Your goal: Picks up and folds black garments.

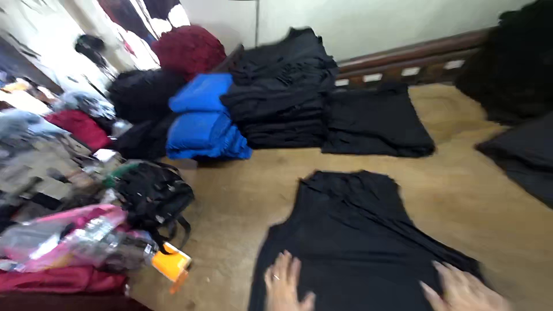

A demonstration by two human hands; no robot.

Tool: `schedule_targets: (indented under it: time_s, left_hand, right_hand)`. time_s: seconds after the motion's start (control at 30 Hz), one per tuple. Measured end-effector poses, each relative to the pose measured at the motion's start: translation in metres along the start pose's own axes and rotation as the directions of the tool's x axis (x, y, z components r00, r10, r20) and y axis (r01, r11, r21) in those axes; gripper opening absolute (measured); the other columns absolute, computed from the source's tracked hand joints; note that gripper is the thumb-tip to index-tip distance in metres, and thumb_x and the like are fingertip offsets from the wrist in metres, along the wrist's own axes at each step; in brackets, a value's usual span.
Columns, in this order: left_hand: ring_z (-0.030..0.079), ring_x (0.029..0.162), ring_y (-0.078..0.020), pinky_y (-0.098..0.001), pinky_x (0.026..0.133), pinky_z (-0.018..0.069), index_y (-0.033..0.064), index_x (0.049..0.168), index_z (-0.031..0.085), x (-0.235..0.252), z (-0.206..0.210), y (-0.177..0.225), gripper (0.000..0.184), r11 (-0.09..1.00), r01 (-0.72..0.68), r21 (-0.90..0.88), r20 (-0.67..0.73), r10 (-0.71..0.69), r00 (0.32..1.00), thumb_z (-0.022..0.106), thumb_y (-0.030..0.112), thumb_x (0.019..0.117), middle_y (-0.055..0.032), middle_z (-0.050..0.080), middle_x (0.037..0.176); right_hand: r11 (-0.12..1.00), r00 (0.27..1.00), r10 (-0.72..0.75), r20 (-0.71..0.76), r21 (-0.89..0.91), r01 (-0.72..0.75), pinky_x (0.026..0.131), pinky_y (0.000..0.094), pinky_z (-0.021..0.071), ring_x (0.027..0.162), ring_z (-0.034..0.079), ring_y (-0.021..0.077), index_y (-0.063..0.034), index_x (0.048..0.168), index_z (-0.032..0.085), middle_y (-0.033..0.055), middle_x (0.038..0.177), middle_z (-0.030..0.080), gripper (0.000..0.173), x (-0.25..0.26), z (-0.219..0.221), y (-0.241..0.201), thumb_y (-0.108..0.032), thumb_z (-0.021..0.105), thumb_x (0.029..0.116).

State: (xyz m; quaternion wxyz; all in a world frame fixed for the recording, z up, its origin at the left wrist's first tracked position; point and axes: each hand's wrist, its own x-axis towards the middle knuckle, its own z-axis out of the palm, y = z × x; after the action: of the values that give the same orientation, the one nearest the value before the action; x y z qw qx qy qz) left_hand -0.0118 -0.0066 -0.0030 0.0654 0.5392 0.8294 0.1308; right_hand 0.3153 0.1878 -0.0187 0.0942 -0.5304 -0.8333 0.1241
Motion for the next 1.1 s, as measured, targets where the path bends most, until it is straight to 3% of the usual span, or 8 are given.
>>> schedule_targets:
  time_s: [0.2,0.3,0.43,0.53,0.67,0.83,0.93,1.1]
  left_hand:
    - [0.041,0.139,-0.0548,-0.0789,0.102,0.0322,0.0273,0.155,0.047,-0.013,-0.029,-0.038,0.073,0.94,0.337,0.057,0.049,-0.34,0.939,0.057,0.063,0.0927,-0.0244,0.036,0.161]
    - [0.041,0.139,-0.0536,-0.0771,0.103,0.0342,0.0118,0.149,0.053,-0.01,-0.032,-0.035,0.078,0.942,0.318,-0.105,-0.057,-0.325,0.944,0.071,0.054,0.0859,-0.0267,0.04,0.157]
    - [0.049,0.134,-0.0494,-0.0629,0.112,0.0389,-0.0057,0.153,0.034,0.024,-0.035,-0.021,0.099,0.807,0.468,-0.36,0.028,-0.492,0.87,0.086,0.038,0.0805,-0.0345,0.051,0.142]
    - [0.058,0.123,-0.049,-0.0662,0.104,0.0435,-0.0059,0.142,0.049,0.056,-0.047,-0.02,0.089,0.752,0.616,-0.236,0.245,-0.567,0.786,0.087,0.046,0.0794,-0.0338,0.061,0.127]
    - [0.061,0.116,-0.046,-0.0664,0.099,0.0462,-0.0061,0.122,0.065,0.078,-0.053,-0.029,0.067,0.686,0.701,-0.196,0.376,-0.608,0.699,0.088,0.039,0.0781,-0.0305,0.066,0.118]
    - [0.069,0.101,-0.0311,-0.0527,0.085,0.0566,-0.0008,0.128,0.061,0.079,-0.068,-0.025,0.053,0.355,0.782,-0.512,0.551,-0.563,0.616,0.079,0.028,0.087,-0.0194,0.07,0.112]
    - [0.07,0.099,-0.0265,-0.0485,0.084,0.058,0.0036,0.126,0.064,0.077,-0.072,-0.027,0.043,0.254,0.79,-0.558,0.64,-0.474,0.605,0.074,0.025,0.0911,-0.0151,0.072,0.11]
    - [0.072,0.092,-0.0246,-0.0441,0.079,0.0594,0.0006,0.121,0.065,0.077,-0.077,-0.015,0.037,0.225,0.78,-0.583,0.641,-0.462,0.613,0.075,0.014,0.0882,-0.0158,0.073,0.103]
  right_hand:
    - [0.999,1.0,0.014,-0.013,-0.047,-0.015,0.119,0.0691,0.022,0.148,0.036,0.0449,-0.0015,0.154,0.044,0.023,0.159,0.042,0.067,0.001,0.0,-0.001,-0.046,0.045,0.1039]
    - [1.0,1.0,-0.002,-0.008,-0.028,0.001,0.118,0.0687,0.0226,0.148,0.036,0.0423,0.0,0.153,0.045,0.0222,0.158,0.043,0.067,-0.004,-0.011,-0.008,-0.04,0.059,0.1004]
    - [0.999,1.0,-0.005,0.001,-0.049,0.005,0.121,0.0662,0.0196,0.154,0.03,0.0339,-0.0042,0.155,0.044,0.0162,0.163,0.037,0.068,-0.019,-0.013,-0.008,-0.044,0.055,0.1017]
    - [0.996,0.998,0.015,0.069,-0.084,-0.009,0.123,0.0657,0.0132,0.157,0.024,0.0312,-0.0064,0.159,0.039,0.0144,0.165,0.036,0.072,-0.021,-0.006,0.002,-0.053,0.045,0.1042]
    - [0.993,0.99,0.107,-0.088,0.051,-0.102,0.119,0.0649,0.0255,0.149,0.037,0.038,-0.0036,0.148,0.051,0.0173,0.158,0.044,0.067,-0.016,-0.02,0.0,-0.035,0.07,0.0929]
    - [0.681,0.726,0.68,0.098,0.282,-0.676,0.11,0.0643,0.0388,0.137,0.044,0.0472,0.0012,0.14,0.051,0.0285,0.147,0.045,0.085,0.0,-0.049,0.008,-0.049,0.085,0.0804]
    - [0.604,0.651,0.705,0.282,0.242,-0.759,0.109,0.0645,0.0405,0.134,0.051,0.0444,-0.001,0.14,0.054,0.0275,0.145,0.052,0.082,0.007,-0.06,0.009,-0.051,0.082,0.0825]
    - [0.575,0.626,0.683,0.375,0.252,-0.778,0.095,0.0636,0.0487,0.114,0.063,0.0423,-0.0007,0.114,0.069,0.0244,0.116,0.067,0.048,0.02,-0.067,-0.001,-0.034,0.084,0.0825]
